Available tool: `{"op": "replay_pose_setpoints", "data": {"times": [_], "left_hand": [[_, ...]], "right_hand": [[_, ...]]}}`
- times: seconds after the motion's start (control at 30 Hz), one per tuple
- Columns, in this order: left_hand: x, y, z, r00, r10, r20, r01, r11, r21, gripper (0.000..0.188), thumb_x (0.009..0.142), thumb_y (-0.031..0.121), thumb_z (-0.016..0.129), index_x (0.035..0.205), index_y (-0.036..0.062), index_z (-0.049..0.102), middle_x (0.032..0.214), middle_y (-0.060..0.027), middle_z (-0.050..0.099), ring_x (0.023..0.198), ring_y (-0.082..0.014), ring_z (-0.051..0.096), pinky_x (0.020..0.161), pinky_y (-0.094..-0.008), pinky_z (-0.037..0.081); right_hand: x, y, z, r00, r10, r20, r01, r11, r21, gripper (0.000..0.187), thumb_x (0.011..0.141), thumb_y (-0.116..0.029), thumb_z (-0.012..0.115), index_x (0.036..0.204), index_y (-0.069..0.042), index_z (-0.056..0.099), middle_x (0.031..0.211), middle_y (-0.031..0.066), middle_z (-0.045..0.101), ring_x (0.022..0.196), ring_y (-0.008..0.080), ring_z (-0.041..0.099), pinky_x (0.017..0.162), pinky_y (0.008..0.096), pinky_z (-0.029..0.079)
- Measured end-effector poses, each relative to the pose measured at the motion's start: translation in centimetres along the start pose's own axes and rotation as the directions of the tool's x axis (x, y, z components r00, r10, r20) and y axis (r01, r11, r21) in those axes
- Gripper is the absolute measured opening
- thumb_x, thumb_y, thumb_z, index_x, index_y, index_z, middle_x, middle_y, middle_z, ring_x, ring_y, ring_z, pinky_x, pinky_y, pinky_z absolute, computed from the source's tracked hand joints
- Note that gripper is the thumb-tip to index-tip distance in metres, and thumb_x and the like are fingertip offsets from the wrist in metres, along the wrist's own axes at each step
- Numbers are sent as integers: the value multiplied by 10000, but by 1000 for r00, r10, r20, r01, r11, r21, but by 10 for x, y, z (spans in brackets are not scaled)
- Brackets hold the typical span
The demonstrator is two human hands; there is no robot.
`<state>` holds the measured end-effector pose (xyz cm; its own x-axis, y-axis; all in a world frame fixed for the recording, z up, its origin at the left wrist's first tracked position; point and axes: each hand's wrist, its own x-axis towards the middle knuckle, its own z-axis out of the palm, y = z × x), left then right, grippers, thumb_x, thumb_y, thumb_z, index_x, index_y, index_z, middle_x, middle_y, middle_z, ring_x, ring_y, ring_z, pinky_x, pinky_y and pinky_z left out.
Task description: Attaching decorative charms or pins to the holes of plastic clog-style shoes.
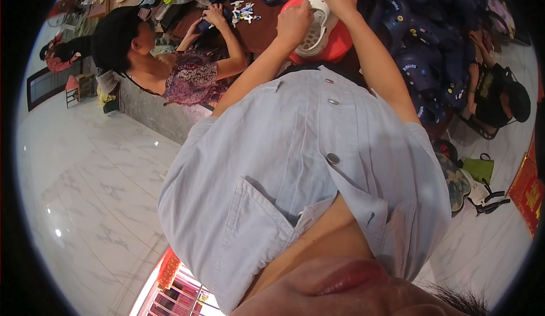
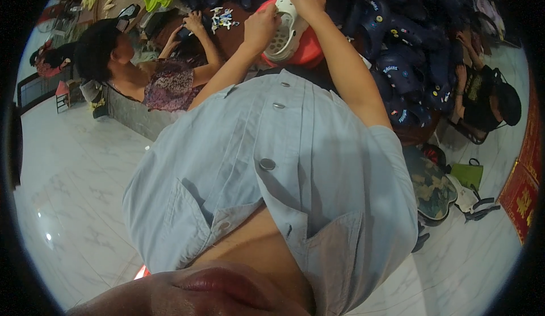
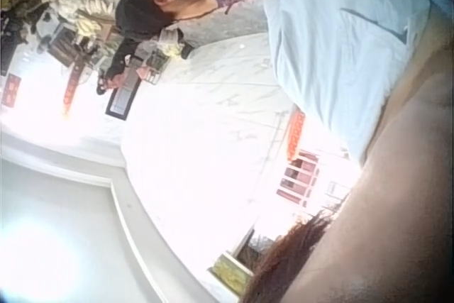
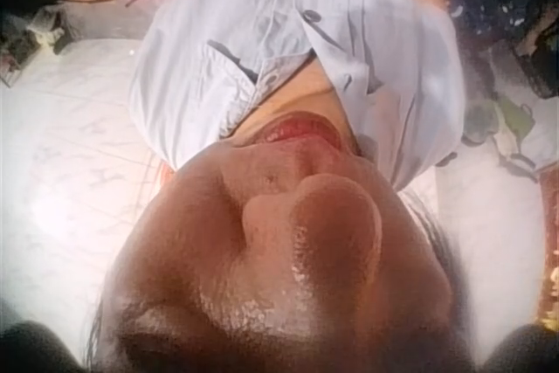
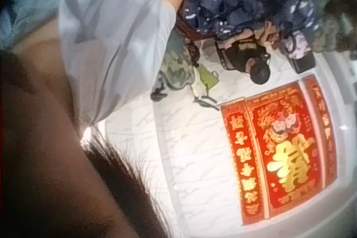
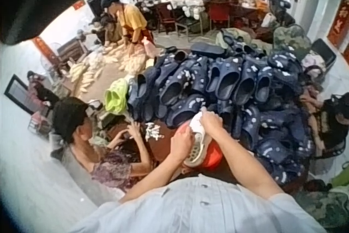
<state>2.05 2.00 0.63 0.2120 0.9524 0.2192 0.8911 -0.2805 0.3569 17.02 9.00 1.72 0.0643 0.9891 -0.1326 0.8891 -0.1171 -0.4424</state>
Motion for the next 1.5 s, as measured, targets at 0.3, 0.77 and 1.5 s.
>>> {"op": "replay_pose_setpoints", "data": {"times": [0.3, 0.77, 1.5], "left_hand": [[-1, 0, -2, 1000, 11, 10, -11, 1000, -17, 226, 803, 254, 629, 946, 90, 567, 789, -162, 662, 718, -363, 656, 620, -486, 515], [4, -7, -16, 997, -8, 76, 20, 987, -162, 270, 840, 287, 621, 988, 62, 639, 743, -169, 670, 702, -362, 661, 649, -470, 533], [-12, 46, -17, 492, 343, 801, 665, -741, -91, 238, 943, 300, 508, 982, 84, 597, 1016, -92, 619, 951, -190, 627, 708, -392, 555]], "right_hand": [[4, 31, 16, 974, -213, -78, 225, 949, 223, 255, 829, -324, 509, 986, -132, 568, 914, 211, 664, 901, 448, 618, 780, 530, 481], [-40, 146, 50, 979, -58, 195, -203, -307, 930, 200, 928, -200, 538, 1039, -39, 577, 790, 98, 584, 623, 155, 528, 505, 234, 388], [-119, 10, -36, 456, -727, -514, 850, 527, 9, 111, 727, -111, 627, 823, -61, 604, 908, 78, 620, 877, 252, 593, 774, 391, 475]]}}
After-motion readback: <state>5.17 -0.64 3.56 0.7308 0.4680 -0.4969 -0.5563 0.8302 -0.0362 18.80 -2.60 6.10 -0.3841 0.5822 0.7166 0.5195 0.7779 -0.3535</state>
